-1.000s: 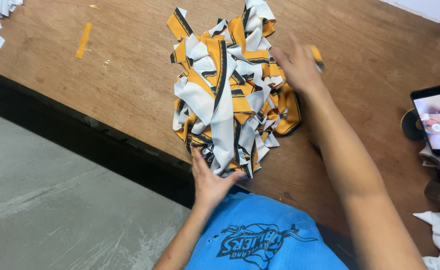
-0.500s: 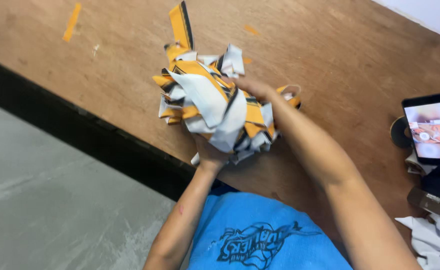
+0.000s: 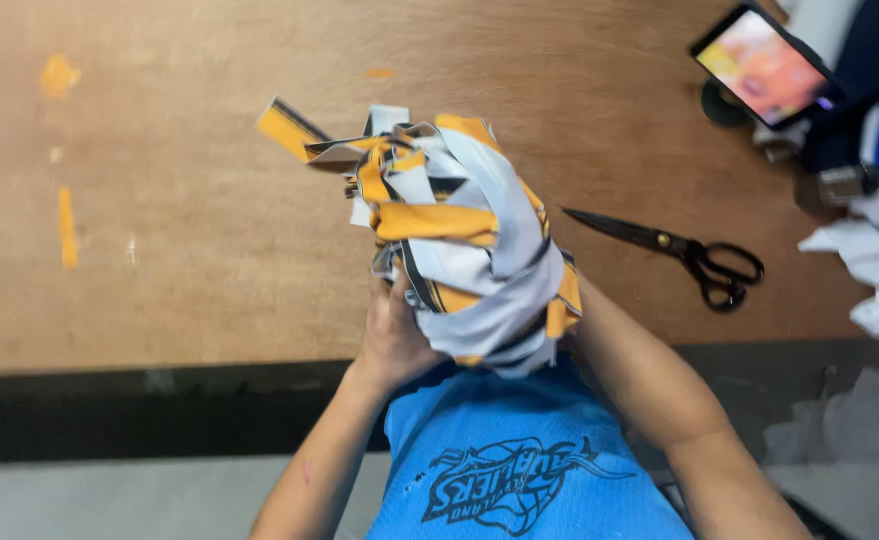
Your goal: The person uses scissors to cut a long sheet of yellow and black striped paper into narrow strips on a wooden table. After cutting, the person gathers the strips and places them into a nearby bin.
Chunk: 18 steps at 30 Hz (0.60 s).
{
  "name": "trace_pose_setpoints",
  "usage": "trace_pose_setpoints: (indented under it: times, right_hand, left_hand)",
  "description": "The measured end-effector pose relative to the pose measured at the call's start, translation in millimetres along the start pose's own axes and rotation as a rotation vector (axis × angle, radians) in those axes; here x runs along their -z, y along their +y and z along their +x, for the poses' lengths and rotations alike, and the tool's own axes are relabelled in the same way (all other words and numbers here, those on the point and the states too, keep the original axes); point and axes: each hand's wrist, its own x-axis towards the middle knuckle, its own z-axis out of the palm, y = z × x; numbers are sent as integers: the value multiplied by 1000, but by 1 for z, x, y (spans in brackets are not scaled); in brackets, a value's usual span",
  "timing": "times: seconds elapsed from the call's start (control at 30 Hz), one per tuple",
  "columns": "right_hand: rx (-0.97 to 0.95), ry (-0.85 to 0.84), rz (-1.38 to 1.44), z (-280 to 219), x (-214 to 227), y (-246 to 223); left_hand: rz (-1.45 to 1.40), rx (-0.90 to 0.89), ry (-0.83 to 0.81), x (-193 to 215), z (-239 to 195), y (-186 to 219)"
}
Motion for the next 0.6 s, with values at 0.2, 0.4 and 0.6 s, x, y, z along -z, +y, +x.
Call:
trace_pose_setpoints:
  times: [0.2,0.4,0.6]
  right_hand:
    - [331,188,109,-101,-6,21]
    - [596,357,194,-184,1,34]
    - [819,494,253,-259,29,32]
  left_hand:
    - [-82,-112,-168,13,8,41]
    - [-154,-357,-462,-10,30,115]
    - [-482,-685,-555,-67,51,206]
